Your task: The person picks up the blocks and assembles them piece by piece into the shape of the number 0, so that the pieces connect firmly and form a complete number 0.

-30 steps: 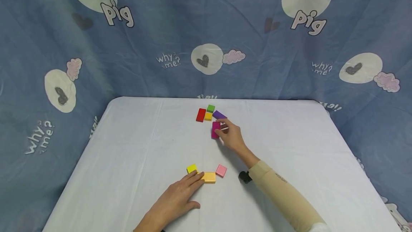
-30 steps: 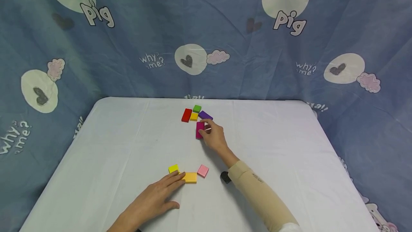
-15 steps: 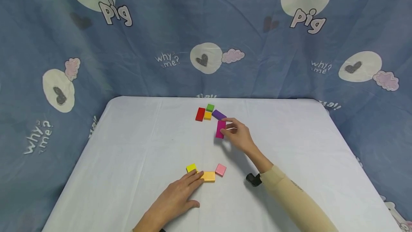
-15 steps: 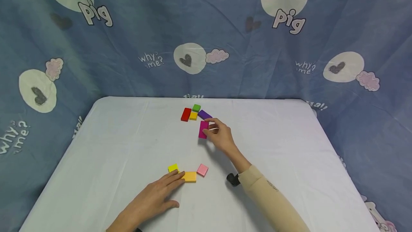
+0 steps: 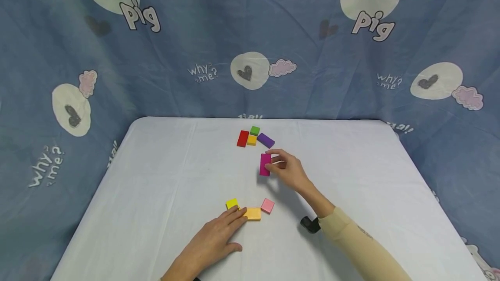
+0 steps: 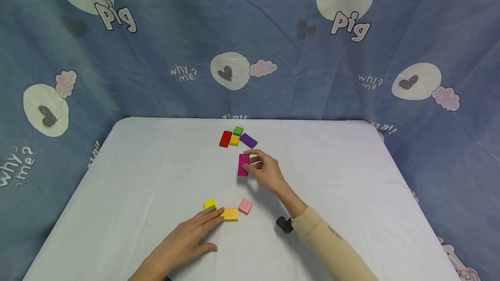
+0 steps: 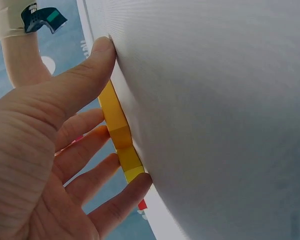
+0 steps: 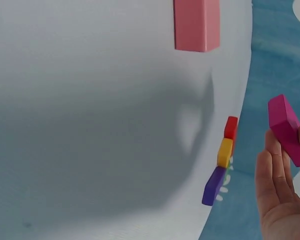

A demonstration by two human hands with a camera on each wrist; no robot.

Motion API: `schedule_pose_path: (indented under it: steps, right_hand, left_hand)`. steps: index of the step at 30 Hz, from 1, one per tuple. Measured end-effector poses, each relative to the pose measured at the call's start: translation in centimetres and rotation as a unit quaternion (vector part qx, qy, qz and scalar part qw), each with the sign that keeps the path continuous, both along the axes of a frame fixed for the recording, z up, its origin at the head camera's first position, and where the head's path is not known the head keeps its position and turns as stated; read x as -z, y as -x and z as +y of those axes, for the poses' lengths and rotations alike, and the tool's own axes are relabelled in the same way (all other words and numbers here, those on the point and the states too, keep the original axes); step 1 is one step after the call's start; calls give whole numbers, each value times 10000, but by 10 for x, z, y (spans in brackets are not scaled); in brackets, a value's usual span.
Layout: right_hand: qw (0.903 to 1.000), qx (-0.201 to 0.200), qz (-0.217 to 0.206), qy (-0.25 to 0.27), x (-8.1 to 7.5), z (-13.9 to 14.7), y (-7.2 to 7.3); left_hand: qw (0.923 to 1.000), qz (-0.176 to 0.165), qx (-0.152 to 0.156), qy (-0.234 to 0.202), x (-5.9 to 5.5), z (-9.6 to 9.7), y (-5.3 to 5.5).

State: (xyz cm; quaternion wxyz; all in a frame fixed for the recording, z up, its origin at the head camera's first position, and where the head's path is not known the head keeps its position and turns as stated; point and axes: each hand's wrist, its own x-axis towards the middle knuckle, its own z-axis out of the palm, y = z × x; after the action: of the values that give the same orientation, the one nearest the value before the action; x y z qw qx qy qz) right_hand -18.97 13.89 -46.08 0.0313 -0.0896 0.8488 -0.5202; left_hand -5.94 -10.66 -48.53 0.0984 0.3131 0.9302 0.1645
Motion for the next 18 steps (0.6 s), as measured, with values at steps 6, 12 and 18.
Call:
schedule_pose_path:
  steps: [6, 12, 18]
  right_hand:
    - [9997, -174, -135, -114, 5, 1, -7]
    - [9988, -301, -273, -263, 12, 5, -13]
    - [9977, -306, -393, -458, 18, 9, -18]
  left_hand:
    - [9999, -75, -24, 68, 0, 0, 0]
    - [9998, -117, -43, 129, 0, 0, 0]
    - [9993, -241, -120, 243, -1, 3, 1]
